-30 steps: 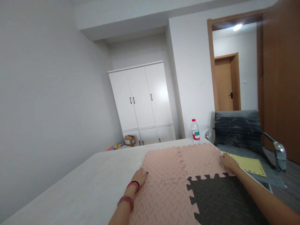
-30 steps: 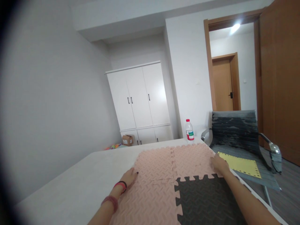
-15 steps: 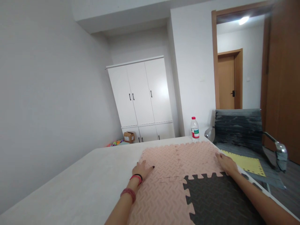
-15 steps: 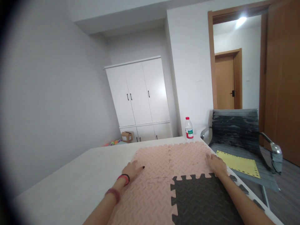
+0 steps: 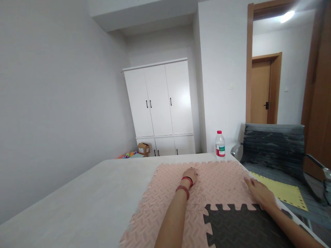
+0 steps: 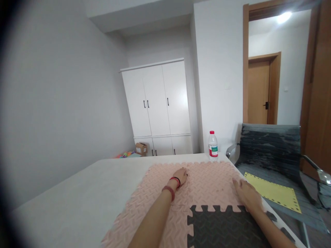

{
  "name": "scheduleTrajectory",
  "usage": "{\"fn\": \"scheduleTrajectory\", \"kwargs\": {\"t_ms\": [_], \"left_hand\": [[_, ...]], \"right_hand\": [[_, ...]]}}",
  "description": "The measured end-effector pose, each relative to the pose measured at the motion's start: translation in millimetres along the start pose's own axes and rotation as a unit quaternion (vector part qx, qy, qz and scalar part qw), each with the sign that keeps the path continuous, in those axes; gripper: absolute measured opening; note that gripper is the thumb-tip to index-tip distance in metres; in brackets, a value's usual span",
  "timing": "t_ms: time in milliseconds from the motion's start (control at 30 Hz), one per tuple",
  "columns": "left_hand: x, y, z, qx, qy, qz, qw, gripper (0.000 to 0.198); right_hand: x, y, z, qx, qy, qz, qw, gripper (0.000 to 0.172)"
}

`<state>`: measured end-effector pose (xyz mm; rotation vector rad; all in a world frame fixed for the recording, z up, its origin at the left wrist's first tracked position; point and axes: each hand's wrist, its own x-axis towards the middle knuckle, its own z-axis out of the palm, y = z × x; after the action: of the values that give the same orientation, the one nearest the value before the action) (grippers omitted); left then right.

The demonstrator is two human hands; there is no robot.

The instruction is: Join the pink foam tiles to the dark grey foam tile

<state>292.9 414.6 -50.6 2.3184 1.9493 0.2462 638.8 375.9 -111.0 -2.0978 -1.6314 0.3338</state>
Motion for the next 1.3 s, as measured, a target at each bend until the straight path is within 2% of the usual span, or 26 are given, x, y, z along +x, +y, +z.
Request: {"fn": "scheduleTrajectory", "kwargs": {"t_ms": [233,433,533,633,733,867,1100,1167,1300], "left_hand": [[5.9,-7.8,-0.9,0.043,-0.003,0.032,0.999,0.037],[9.6,1.8,7.5,0.064,0.049,-0.012,0.997,0.038],[11.2,7.8,12.8,0.068,0.056,-0.024,0.996,0.041],[11.9,2.3,8.4,0.057,0.026,-0.009,0.998,0.041],[10.8,-13.5,-2.7,0.035,-0.037,0.044,0.998,0.041],[7.7,-31.7,-9.6,0.012,-0.094,0.103,0.99,0.053],[5.8,-31.1,-3.3,0.009,-0.132,0.095,0.987,0.07],[5.0,-29.6,-4.8,0.015,-0.151,0.092,0.984,0.081],[2.7,-26.0,-6.9,0.04,-0.177,0.092,0.979,0.119]], "right_hand": [[-1.2,-4.4,-0.1,-0.001,0.017,0.009,1.0,0.06],[-1.3,-2.9,-0.2,-0.003,0.009,-0.002,1.0,0.062],[-0.7,-2.2,0.4,-0.01,0.009,-0.002,1.0,0.062],[-2.6,-4.2,-1.0,-0.03,0.014,-0.013,0.999,0.061],[-5.3,-6.9,-2.6,-0.052,0.019,-0.018,0.998,0.059],[-6.0,-7.6,-2.3,-0.055,0.025,-0.016,0.998,0.056],[-6.8,-7.9,-0.8,-0.063,0.042,-0.017,0.997,0.057],[-7.5,-8.7,-1.1,-0.061,0.046,-0.017,0.997,0.058],[-8.1,-9.7,-1.6,-0.052,0.05,-0.024,0.997,0.06]]}}
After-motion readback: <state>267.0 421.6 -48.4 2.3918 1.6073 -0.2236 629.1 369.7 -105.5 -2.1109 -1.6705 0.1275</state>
